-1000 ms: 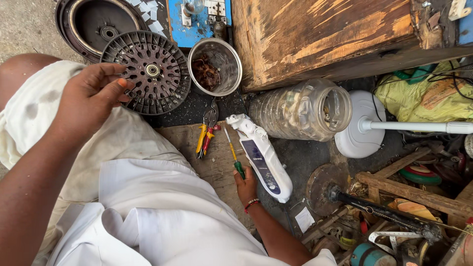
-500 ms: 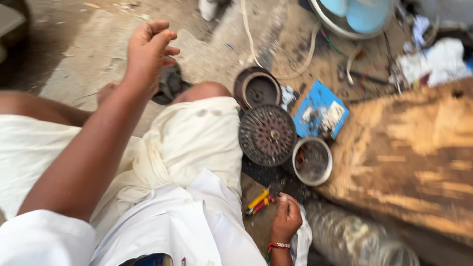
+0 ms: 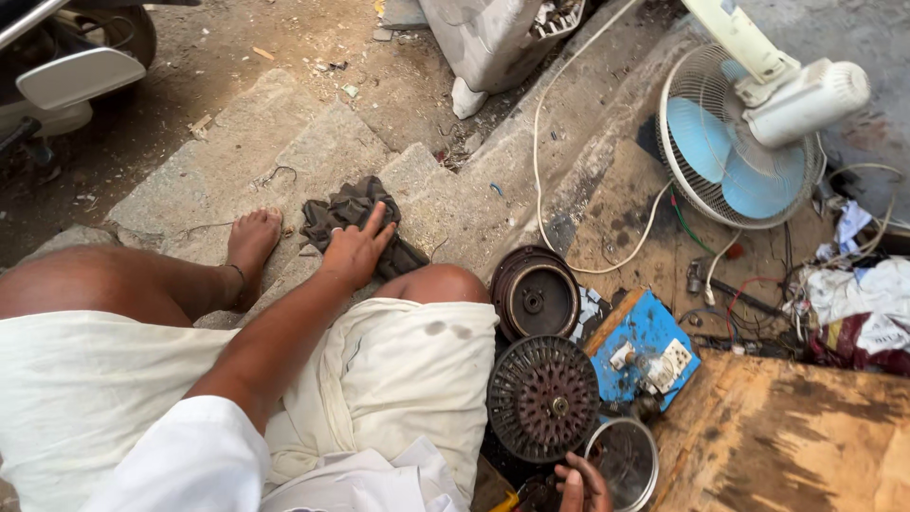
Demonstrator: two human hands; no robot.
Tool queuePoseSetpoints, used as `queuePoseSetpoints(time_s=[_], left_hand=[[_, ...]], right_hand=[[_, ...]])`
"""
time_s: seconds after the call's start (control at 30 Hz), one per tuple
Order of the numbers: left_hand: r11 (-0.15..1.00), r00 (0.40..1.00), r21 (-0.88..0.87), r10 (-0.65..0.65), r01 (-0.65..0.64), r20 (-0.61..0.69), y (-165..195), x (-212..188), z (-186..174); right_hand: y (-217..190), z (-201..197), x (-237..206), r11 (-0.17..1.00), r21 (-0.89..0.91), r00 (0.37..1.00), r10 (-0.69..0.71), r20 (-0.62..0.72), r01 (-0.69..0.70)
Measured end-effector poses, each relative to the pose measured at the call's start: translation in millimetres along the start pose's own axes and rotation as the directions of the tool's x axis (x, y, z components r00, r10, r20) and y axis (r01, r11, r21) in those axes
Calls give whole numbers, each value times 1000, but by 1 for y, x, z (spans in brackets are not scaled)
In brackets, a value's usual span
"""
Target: The person sits on stone steps repairing an electric fan motor. They use a screwdriver to scrape and pry material from the fan's rotor windings, collect debris in a metal bowl, handle the rotor cage and other fan parts, and finally wipe a fan component with a cloth.
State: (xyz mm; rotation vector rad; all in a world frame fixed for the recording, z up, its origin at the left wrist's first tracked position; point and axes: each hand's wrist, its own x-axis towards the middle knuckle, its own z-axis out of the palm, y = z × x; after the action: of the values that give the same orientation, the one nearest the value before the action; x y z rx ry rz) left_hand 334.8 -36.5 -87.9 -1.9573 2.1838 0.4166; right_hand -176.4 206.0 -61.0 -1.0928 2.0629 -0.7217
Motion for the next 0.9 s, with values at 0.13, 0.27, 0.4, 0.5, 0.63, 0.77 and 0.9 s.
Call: queuePoseSetpoints(time_s=[0.13, 0.27, 0.4, 0.5, 0.63, 0.77, 0.9], left_hand=[[993, 997, 103, 62, -58, -34, 2, 17, 21], [1000, 990, -18, -14, 11, -138, -6, 18, 26], [943, 927, -268, -267, 195, -263, -23, 18, -15], [893, 865, -427, -323, 144, -384, -33, 18, -69], [710, 809, -703, -390, -40, -440, -32, -6, -128], [830, 695, -461, -130, -315, -707, -21, -38, -158], [738, 565, -355, 43, -574, -824, -10, -52, -177]], right_hand=[[17, 0, 29, 996, -44, 996, 81, 39, -79], [-20, 23, 9, 979, 143, 984, -127, -128, 146], [-85, 46, -15, 867, 395, 952, -280, -121, 305], [-131, 55, -17, 870, 383, 944, -331, -13, 311], [-176, 75, -21, 781, 521, 887, -452, 91, 345], [-221, 110, -7, 785, 425, 785, -575, 230, 450], [-281, 171, 40, 703, 251, 689, -708, 155, 666]])
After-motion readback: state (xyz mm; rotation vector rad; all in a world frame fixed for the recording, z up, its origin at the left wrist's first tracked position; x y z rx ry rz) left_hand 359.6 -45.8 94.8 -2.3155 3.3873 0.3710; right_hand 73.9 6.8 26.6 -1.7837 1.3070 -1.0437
